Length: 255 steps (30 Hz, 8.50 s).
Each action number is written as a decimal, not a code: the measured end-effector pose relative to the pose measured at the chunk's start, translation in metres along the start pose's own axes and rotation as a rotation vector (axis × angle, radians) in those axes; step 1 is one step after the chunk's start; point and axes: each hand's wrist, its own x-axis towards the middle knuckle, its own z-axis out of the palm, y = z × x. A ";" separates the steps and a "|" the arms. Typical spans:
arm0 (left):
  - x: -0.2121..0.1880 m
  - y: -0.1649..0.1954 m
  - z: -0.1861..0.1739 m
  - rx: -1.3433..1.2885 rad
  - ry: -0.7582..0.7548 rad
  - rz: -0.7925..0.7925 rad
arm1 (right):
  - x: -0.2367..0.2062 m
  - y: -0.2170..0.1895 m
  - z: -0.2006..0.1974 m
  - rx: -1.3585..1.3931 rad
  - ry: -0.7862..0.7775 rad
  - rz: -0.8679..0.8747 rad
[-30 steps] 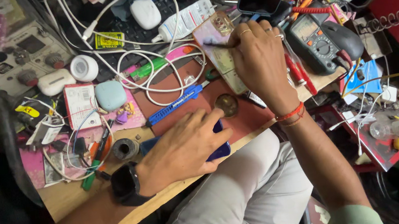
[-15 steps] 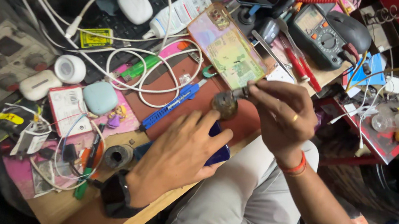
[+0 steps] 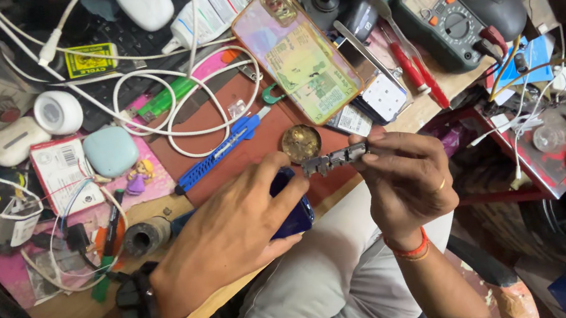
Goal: The person solders a small component onto a flex cable at a cluttered workbench, then pries open the back of a blue smartphone, works on its internal parts with tweezers, connects a charging cable, and powers the phone on to test it, the screen lighting up.
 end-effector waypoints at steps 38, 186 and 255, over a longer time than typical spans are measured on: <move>0.026 -0.013 0.019 -0.130 -0.060 -0.106 | -0.091 -0.007 -0.022 0.598 -0.044 0.992; 0.019 -0.031 0.045 -0.227 -0.076 0.003 | -0.007 0.059 -0.025 0.514 -0.833 0.549; 0.014 -0.026 0.040 -0.286 -0.003 0.094 | -0.028 0.031 -0.031 0.587 -0.687 0.629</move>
